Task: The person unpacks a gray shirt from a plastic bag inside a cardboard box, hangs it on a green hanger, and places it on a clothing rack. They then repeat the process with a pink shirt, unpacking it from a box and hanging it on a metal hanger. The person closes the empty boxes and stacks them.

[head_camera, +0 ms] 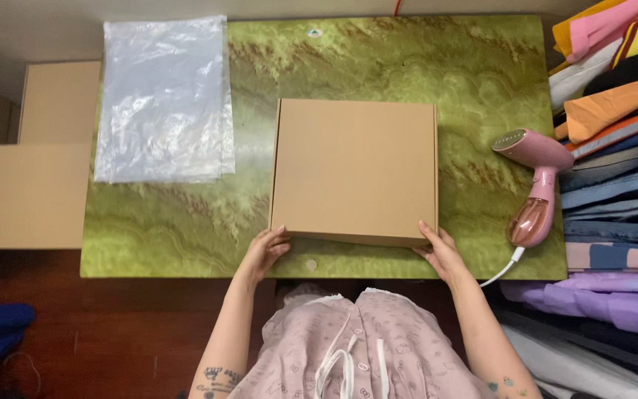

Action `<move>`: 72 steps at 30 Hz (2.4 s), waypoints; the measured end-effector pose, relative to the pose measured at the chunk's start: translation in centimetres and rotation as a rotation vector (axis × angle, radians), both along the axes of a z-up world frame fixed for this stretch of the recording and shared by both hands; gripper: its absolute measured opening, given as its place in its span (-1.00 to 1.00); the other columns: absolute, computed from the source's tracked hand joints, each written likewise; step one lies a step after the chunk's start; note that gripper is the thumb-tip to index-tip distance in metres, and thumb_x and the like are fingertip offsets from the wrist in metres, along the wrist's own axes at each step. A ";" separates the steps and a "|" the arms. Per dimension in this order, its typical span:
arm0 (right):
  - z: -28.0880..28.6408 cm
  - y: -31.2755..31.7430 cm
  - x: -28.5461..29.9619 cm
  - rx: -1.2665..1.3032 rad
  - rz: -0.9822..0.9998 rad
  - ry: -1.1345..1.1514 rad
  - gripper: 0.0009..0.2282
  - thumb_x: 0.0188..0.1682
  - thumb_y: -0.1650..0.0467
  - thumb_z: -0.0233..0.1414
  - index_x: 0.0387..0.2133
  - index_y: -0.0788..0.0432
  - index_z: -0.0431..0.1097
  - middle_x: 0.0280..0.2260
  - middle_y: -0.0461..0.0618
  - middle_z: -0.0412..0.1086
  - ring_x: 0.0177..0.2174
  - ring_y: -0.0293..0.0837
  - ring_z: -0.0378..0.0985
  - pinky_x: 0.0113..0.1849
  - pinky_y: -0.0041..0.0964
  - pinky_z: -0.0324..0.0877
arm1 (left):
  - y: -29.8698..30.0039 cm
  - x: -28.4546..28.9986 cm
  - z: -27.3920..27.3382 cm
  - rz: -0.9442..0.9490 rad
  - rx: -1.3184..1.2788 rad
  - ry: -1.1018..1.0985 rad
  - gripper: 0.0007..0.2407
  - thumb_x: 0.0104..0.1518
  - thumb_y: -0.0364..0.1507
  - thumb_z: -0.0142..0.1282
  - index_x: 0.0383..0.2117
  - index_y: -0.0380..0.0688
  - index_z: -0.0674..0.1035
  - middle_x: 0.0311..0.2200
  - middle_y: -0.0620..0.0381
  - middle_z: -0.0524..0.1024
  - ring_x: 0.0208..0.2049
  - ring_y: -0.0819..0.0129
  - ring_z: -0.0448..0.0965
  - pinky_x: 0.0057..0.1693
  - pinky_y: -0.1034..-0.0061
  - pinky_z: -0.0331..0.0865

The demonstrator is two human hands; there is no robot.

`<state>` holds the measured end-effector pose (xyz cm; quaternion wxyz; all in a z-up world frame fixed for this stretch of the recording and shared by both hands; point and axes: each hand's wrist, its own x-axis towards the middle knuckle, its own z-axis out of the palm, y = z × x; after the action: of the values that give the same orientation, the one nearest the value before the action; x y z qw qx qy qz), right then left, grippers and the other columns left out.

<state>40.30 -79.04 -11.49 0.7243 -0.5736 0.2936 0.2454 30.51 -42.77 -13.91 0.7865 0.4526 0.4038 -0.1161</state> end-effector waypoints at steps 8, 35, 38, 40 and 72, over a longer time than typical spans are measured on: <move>1.9 -1.5 0.6 -0.116 0.271 0.116 -0.18 -0.26 0.14 0.21 0.21 0.21 -0.08 0.15 0.45 -0.03 0.09 0.42 0.08 -0.05 0.52 -0.02 | -5.8 -3.1 3.4 -0.180 0.899 0.096 0.01 -0.29 0.04 0.35 0.26 0.03 -0.10 0.20 -0.27 -0.12 0.25 -0.18 -0.02 0.30 -0.06 -0.16; -3.5 -4.7 2.5 -0.672 0.698 -0.382 -0.36 -0.19 0.23 0.14 0.20 -0.06 0.05 0.14 0.18 0.08 0.00 0.18 0.32 0.02 0.05 0.25 | -3.6 3.6 22.1 0.216 -0.308 -0.396 -0.78 0.04 -0.49 0.02 -0.20 -0.34 0.50 -0.25 -0.23 0.55 -0.42 -0.06 0.62 -0.37 0.08 0.51; -2.5 -4.6 2.8 -0.721 0.707 -0.411 -0.34 -0.21 0.22 0.15 0.21 -0.06 0.04 0.14 0.11 0.11 -0.02 0.10 0.36 0.00 -0.02 0.28 | 5.2 -0.4 21.5 0.273 -0.110 -0.438 -0.79 0.09 -0.38 0.00 -0.24 -0.19 0.55 -0.31 -0.01 0.61 -0.47 0.27 0.65 -0.42 0.59 0.51; -0.3 -3.2 2.3 -0.759 0.773 -0.460 -0.37 -0.15 0.25 0.05 0.22 0.01 -0.02 0.19 0.05 0.04 0.08 0.04 0.20 0.05 -0.02 0.17 | 9.7 -4.4 21.3 0.272 -0.101 -0.500 -0.78 0.13 -0.40 -0.05 -0.18 -0.19 0.54 -0.31 0.06 0.61 -0.47 0.33 0.64 -0.45 0.65 0.48; 3.5 8.2 11.6 -1.262 1.013 -0.625 -0.47 -0.17 0.36 0.01 0.13 0.06 0.07 0.25 0.12 -0.21 -0.17 0.35 0.45 -0.13 0.16 0.41 | -10.1 1.0 3.9 -1.265 1.306 -0.333 -0.45 0.01 -0.09 0.03 0.18 0.22 0.25 0.28 -0.04 -0.04 0.27 -0.33 -0.22 0.27 -0.16 -0.22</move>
<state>51.86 -70.86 -8.03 0.1217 -0.9710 -0.1282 0.1608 31.51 -52.89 -10.03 0.2133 0.9535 -0.0517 -0.2066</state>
